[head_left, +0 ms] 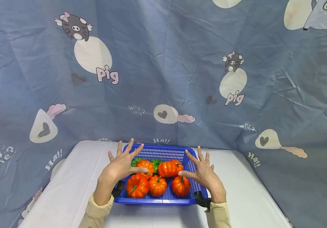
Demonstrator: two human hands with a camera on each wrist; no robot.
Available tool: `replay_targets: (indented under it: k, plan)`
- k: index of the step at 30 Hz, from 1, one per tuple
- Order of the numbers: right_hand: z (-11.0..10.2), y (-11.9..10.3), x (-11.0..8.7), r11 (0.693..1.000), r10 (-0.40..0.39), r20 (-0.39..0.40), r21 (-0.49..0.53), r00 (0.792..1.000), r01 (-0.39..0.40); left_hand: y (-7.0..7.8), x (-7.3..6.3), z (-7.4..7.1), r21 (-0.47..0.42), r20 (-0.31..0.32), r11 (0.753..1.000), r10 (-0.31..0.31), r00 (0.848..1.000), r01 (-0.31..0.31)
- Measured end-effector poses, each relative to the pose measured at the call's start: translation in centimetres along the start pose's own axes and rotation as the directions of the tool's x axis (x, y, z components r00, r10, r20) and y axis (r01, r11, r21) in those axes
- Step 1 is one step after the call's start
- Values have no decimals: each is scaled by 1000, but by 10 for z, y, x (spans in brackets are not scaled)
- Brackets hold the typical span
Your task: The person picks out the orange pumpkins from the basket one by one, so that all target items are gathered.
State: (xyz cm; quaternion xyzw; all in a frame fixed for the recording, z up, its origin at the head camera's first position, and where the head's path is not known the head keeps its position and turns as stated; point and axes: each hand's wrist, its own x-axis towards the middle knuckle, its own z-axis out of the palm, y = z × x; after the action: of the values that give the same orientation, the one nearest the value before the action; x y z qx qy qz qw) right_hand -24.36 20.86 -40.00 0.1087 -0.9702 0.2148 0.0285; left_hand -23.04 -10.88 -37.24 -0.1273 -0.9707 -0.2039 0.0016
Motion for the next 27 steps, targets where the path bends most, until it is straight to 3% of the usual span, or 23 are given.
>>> replay_targets:
  k: [7, 13, 16, 20, 23, 27]
  plan:
    - [-4, 4, -1, 996, -53, -56, 72, 997, 57, -12, 5, -3, -112, -73, 993, 20, 997, -28]
    - [0, 10, 0, 987, -93, -131, 118, 987, 109, -47, 16, -2, -183, -128, 980, -104, 986, 80]
    - [6, 12, 4, 985, -99, -136, 128, 986, 116, -66, 19, 0, -195, -115, 972, -152, 982, 128]
    - [15, 12, 10, 983, -63, -76, 166, 995, 74, -83, 19, 6, -217, -41, 964, -164, 986, 152]
    - [20, 11, 11, 986, -44, 7, 162, 999, 42, -90, 19, 12, -309, 40, 934, -179, 983, 182]
    - [27, 7, 10, 994, -47, 134, 99, 990, 34, -93, 19, 20, -475, 126, 847, -201, 971, 237]
